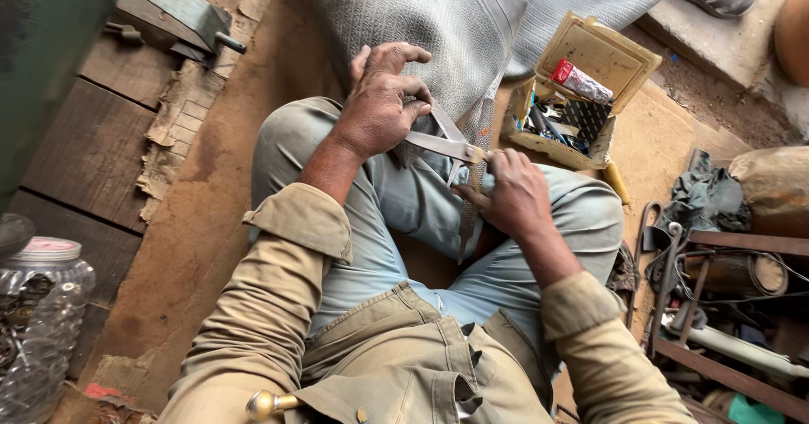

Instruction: The person sits on the floor and uses a hand file to scrape the surface of a grey rubber sheet. They also reach into a yellow container to retrieve and hold small metal fasteners.

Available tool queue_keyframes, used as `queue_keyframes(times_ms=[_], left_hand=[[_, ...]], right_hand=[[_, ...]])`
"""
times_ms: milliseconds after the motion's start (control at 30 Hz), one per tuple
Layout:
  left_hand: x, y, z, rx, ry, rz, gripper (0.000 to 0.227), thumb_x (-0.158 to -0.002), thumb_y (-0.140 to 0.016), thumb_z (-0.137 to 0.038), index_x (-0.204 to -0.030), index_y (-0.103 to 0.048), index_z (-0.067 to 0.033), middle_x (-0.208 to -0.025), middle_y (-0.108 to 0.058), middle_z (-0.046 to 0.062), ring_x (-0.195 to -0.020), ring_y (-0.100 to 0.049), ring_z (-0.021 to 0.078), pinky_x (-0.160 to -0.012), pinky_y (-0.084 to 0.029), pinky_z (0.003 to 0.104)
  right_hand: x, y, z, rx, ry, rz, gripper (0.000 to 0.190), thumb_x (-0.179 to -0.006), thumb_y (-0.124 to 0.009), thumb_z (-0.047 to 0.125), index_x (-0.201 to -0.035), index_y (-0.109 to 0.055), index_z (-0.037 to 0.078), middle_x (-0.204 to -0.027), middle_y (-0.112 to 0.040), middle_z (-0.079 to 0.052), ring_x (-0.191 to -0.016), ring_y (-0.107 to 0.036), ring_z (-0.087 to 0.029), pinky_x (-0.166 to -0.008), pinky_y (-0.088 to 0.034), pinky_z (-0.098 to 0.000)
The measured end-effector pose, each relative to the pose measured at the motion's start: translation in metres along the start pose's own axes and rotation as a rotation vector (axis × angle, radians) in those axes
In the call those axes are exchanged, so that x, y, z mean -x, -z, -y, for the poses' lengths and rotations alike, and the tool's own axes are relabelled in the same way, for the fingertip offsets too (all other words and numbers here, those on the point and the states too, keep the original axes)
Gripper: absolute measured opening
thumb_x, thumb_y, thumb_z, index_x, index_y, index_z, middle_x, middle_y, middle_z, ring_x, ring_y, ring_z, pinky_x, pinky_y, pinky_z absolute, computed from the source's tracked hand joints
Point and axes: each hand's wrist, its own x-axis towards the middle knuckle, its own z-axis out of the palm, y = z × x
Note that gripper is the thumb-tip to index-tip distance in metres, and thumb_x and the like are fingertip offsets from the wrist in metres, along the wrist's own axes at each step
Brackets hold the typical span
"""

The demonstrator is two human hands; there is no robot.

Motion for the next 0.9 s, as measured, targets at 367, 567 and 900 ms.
queue_keyframes(times_ms=[367,567,900], left_hand=[[0.0,0.007,-0.001,-0.028,-0.018,-0.017,0.004,-0.081,-0.083,-0.019,-0.081,-0.079,-0.0171,-0.138,-0.06,-0.002,-0.144,-0.038,0.0238,-0.123,-0.004,0.061],[0.0,0.003,0.003,-0.035,-0.043,-0.009,0.004,-0.085,-0.081,-0.018,-0.082,-0.078,-0.0165,-0.135,-0.061,-0.002,-0.141,-0.042,0.0226,-0.123,-0.007,0.06],[0.002,0.002,0.004,-0.069,-0.07,-0.014,0.004,-0.087,-0.08,-0.019,-0.083,-0.078,-0.0169,-0.136,-0.06,-0.003,-0.142,-0.041,0.0226,-0.123,-0.01,0.057]], right_hand=[[-0.039,0.001,0.013,0.041,0.164,-0.012,0.071,-0.076,-0.076,0.071,-0.096,-0.065,0.004,-0.091,-0.063,-0.013,-0.088,-0.063,-0.032,-0.078,-0.048,-0.0437],[-0.045,-0.003,0.0,0.034,0.238,-0.027,0.072,-0.077,-0.075,0.073,-0.088,-0.062,0.003,-0.086,-0.063,-0.013,-0.083,-0.065,-0.033,-0.078,-0.048,-0.0435],[-0.048,-0.006,-0.003,0.028,0.276,-0.038,0.069,-0.078,-0.074,0.073,-0.086,-0.063,0.005,-0.084,-0.065,-0.012,-0.08,-0.066,-0.033,-0.075,-0.049,-0.0437]])
